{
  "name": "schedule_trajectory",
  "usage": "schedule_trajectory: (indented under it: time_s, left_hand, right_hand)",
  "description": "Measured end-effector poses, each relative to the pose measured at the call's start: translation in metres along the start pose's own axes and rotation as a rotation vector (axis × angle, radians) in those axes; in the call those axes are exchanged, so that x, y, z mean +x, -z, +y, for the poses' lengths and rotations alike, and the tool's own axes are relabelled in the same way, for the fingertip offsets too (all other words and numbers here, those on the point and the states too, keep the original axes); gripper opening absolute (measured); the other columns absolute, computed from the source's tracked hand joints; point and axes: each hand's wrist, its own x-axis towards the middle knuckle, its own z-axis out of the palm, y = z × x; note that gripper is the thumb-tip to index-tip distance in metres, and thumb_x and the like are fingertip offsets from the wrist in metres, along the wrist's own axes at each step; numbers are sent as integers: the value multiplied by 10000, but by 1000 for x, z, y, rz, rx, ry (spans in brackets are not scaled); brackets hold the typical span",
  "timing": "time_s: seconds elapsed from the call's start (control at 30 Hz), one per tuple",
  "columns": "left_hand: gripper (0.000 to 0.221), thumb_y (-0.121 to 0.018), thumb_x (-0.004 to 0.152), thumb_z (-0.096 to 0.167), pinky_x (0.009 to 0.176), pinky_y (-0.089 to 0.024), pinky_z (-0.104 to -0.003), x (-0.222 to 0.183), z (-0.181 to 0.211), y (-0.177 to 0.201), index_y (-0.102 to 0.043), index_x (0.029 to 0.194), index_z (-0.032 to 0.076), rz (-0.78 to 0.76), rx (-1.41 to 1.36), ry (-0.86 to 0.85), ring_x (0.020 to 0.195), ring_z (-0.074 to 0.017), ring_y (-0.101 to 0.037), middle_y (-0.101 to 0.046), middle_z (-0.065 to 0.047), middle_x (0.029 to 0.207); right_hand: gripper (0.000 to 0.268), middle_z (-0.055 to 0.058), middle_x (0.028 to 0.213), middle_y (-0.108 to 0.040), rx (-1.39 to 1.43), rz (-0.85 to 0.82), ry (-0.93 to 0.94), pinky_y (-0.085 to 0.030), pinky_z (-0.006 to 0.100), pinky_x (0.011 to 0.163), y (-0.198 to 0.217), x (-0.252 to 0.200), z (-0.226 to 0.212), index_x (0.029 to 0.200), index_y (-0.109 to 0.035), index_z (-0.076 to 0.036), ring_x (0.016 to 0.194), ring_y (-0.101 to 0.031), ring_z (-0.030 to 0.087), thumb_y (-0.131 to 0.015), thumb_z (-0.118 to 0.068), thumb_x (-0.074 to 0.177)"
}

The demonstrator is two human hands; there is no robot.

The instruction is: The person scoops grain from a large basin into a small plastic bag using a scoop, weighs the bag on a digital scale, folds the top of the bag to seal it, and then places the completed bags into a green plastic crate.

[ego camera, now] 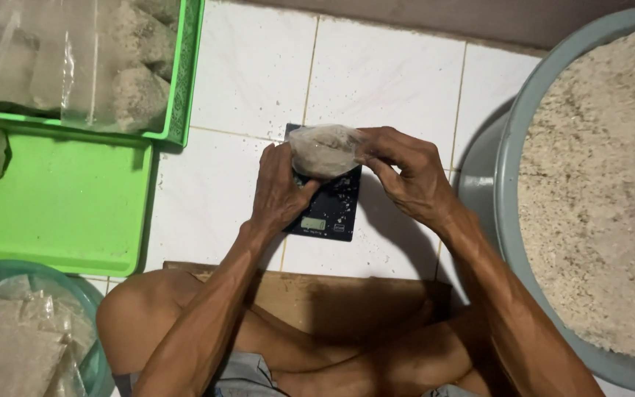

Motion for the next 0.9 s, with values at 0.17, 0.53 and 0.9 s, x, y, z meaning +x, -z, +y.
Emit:
schedule_trajectory:
  time_s: [0.17, 0.53, 0.9]
  left_hand:
    - [742, -865, 709, 201, 1126, -305, -567, 6, 16, 12, -456, 1278, -42, -82, -59, 61, 1034, -421, -593, -572, -224, 1036]
    - [876, -794, 793, 464, 1081, -400, -610, 7, 40, 72, -374, 1403, -3, -232, -170, 198, 1219, -440, -525, -514, -264, 1267]
    - [416, -626, 1003, 152, 879, -523, -507, -54, -16, 90, -411, 1308, -33, 136, 46, 398, 1002, -390, -644, -540, -208, 1091]
  right_hand:
    - [133, 242, 1090, -671, -25, 8, 59, -566, 515, 840, -1, 0, -7, 1036, -630, 26, 1048, -668, 420, -668, 19, 908]
    - [587, 245, 1281, -584, 56, 92, -90, -483, 536, 1023, 0, -16, -10, 1323, -424, 63, 1249, -547, 394, -754, 12, 840]
    - [529, 293, 1225, -599, 62, 255, -260, -546, 527, 904, -9, -80, 15, 1300, -416, 98, 1093, -631, 449, -688, 94, 845]
